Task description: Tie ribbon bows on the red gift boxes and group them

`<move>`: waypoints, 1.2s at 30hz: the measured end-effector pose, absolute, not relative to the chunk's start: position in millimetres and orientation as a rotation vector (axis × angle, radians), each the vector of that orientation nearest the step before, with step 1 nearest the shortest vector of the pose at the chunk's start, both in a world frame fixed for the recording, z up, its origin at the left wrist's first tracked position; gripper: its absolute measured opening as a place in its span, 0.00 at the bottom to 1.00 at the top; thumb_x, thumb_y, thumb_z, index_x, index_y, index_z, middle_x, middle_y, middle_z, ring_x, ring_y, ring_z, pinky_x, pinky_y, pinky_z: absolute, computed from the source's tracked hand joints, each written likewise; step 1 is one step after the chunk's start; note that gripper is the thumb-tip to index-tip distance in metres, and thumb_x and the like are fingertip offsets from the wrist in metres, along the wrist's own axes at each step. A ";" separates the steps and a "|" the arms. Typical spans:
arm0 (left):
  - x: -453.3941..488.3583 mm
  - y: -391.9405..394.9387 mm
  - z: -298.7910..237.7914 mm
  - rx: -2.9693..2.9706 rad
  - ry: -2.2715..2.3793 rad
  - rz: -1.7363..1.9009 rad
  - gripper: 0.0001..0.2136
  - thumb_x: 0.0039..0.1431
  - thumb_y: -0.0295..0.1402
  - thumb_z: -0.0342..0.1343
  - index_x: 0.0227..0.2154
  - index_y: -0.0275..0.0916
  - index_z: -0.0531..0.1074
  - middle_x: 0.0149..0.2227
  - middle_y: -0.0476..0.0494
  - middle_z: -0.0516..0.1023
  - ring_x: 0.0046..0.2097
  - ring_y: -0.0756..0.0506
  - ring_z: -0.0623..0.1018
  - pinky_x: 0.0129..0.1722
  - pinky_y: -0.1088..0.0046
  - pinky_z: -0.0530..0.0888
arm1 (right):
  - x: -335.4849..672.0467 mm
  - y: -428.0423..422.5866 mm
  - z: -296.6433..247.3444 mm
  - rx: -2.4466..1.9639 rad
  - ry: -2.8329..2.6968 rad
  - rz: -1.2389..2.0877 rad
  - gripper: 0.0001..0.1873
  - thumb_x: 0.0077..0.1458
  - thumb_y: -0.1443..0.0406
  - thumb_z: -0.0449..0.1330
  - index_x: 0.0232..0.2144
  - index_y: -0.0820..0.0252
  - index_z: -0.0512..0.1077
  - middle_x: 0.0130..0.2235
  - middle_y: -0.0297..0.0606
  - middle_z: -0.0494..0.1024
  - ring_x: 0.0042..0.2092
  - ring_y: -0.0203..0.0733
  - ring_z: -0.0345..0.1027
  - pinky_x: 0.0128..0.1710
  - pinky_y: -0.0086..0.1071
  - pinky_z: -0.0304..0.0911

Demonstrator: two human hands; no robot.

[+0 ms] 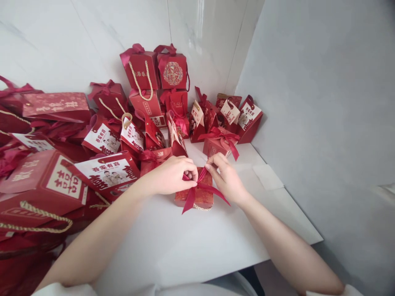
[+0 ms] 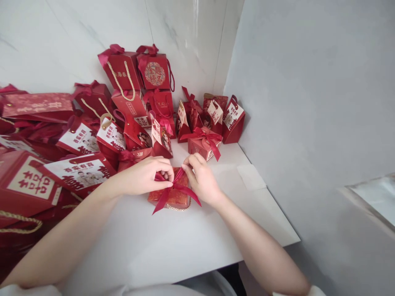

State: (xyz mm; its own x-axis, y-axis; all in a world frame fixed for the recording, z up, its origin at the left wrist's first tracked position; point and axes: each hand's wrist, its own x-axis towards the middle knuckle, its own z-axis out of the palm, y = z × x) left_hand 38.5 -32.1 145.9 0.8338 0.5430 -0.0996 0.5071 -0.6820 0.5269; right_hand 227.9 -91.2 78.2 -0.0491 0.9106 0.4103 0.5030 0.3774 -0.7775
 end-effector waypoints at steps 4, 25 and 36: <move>36.1 -27.5 149.0 2.429 0.748 0.066 0.03 0.56 0.32 0.60 0.29 0.40 0.77 0.34 0.50 0.74 0.36 0.50 0.74 0.41 0.73 0.68 | 229.1 -90.1 74.5 -1.280 -1.696 0.551 0.07 0.66 0.64 0.51 0.32 0.55 0.62 0.36 0.38 0.66 0.40 0.43 0.63 0.43 0.36 0.61; 3.1 -19.4 177.4 2.446 0.896 -0.060 0.13 0.61 0.44 0.54 0.31 0.42 0.76 0.47 0.48 0.74 0.43 0.47 0.74 0.47 0.71 0.68 | 242.2 -89.6 77.6 -1.201 -1.467 1.035 0.15 0.61 0.53 0.59 0.32 0.57 0.68 0.46 0.40 0.74 0.51 0.44 0.66 0.50 0.36 0.59; 3.5 -18.7 173.3 2.464 0.996 -0.128 0.17 0.62 0.48 0.52 0.27 0.42 0.76 0.55 0.45 0.73 0.61 0.39 0.66 0.66 0.44 0.36 | 263.2 -87.1 88.0 -1.347 -1.728 1.124 0.29 0.64 0.44 0.47 0.23 0.57 0.66 0.45 0.39 0.75 0.51 0.49 0.66 0.53 0.43 0.59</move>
State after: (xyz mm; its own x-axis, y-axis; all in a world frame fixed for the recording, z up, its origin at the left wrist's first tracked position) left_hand 3.5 -18.7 173.3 0.7313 0.6317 -0.2573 0.6762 -0.6224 0.3941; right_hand 263.2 -87.1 88.0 -0.2461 0.9692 -0.0029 0.3960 0.0978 -0.9130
